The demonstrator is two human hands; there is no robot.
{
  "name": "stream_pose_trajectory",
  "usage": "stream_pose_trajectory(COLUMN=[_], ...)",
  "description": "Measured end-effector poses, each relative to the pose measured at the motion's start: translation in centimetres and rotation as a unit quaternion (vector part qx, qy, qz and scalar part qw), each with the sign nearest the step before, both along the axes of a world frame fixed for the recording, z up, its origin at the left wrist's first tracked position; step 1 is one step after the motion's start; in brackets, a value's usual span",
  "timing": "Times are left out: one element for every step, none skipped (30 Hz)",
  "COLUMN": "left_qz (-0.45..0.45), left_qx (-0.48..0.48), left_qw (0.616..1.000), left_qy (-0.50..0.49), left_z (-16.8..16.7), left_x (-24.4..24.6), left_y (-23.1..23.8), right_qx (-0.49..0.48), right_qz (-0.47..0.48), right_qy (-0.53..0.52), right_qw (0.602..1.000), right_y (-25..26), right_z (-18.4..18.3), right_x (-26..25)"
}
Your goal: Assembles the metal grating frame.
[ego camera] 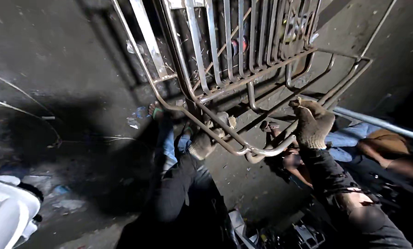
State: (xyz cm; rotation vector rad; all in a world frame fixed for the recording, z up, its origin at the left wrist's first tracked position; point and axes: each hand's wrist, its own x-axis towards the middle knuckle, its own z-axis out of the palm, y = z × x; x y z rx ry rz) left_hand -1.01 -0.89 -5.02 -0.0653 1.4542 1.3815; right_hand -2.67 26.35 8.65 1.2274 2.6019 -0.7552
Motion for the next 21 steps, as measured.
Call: stream_pose_trajectory(left_qz=[0.094, 0.192, 0.264, 0.293, 0.285, 0.255, 0.214, 0.173, 0.156, 0.188, 0.226, 0.255, 0.263, 0.248, 0.217, 0.195, 0.167, 0.151, 0.148, 0.170, 0.172], left_qx=[0.037, 0.083, 0.122, 0.137, 0.140, 0.133, 0.123, 0.102, 0.091, 0.099, 0.099, 0.087, 0.078, 0.074, 0.065, 0.044, 0.007, -0.024, -0.056, -0.074, -0.081], left_qw=[0.993, 0.967, 0.932, 0.913, 0.914, 0.929, 0.947, 0.965, 0.971, 0.960, 0.945, 0.933, 0.931, 0.939, 0.953, 0.963, 0.976, 0.983, 0.986, 0.982, 0.982], left_qy=[-0.066, -0.146, -0.216, -0.250, -0.253, -0.234, -0.207, -0.168, -0.154, -0.183, -0.216, -0.237, -0.242, -0.227, -0.200, -0.181, -0.140, -0.098, -0.045, -0.023, -0.007], left_z=[0.1, 0.2, 0.7, 1.2, 0.9, -0.1, -1.0, -0.9, -0.4, 0.0, 0.6, 1.7, 2.4, 1.9, 1.3, 1.3, 1.9, 2.5, 3.0, 3.9, 5.0], left_x=[0.1, 0.1, 0.6, 1.2, 0.9, 0.0, 0.0, 0.7, 0.9, 0.7, 0.4, 0.7, 0.8, 0.3, 0.0, 0.2, 0.4, 0.0, -0.3, -0.1, 0.4], left_y=[0.0, 0.0, -0.4, -0.8, -0.9, -0.6, -0.1, 0.1, 0.1, 0.4, 0.4, 0.2, 0.0, 0.2, 0.5, 0.9, 1.1, 1.2, 1.0, 0.2, -1.4], right_qx=[-0.001, 0.002, 0.004, 0.001, -0.002, -0.001, 0.003, 0.006, 0.005, 0.005, 0.007, 0.008, 0.004, 0.002, 0.002, 0.002, 0.002, 0.001, 0.001, -0.001, -0.004], right_qz=[0.003, 0.008, 0.012, 0.018, 0.021, 0.024, 0.022, 0.013, 0.005, 0.004, 0.003, 0.004, 0.009, 0.019, 0.027, 0.028, 0.024, 0.020, 0.016, 0.011, 0.008], right_qy=[0.006, 0.014, 0.011, 0.003, 0.004, 0.015, 0.014, 0.003, -0.003, 0.003, 0.011, 0.013, 0.014, 0.025, 0.036, 0.035, 0.030, 0.032, 0.033, 0.030, 0.025], right_qw=[1.000, 1.000, 1.000, 1.000, 1.000, 1.000, 1.000, 1.000, 1.000, 1.000, 1.000, 1.000, 1.000, 1.000, 0.999, 0.999, 0.999, 0.999, 0.999, 0.999, 1.000], right_y=[0.2, 0.3, 0.4, 0.5, 0.7, 0.8, 0.7, 0.4, 0.1, 0.1, 0.2, 0.2, 0.3, 0.6, 0.9, 0.9, 0.7, 0.7, 0.8, 0.8, 0.7], right_z=[-0.2, -0.5, -0.5, -0.2, -0.3, -0.8, -0.9, -0.5, -0.1, -0.2, -0.4, -0.4, -0.3, -0.6, -1.0, -0.8, -0.4, -0.3, -0.5, -0.6, -0.5], right_x=[-0.2, -0.4, -0.3, 0.1, 0.0, -0.4, -0.4, -0.1, 0.1, -0.2, -0.5, -0.2, 0.2, 0.2, 0.2, 0.5, 0.8, 0.5, 0.1, 0.1, 0.4])
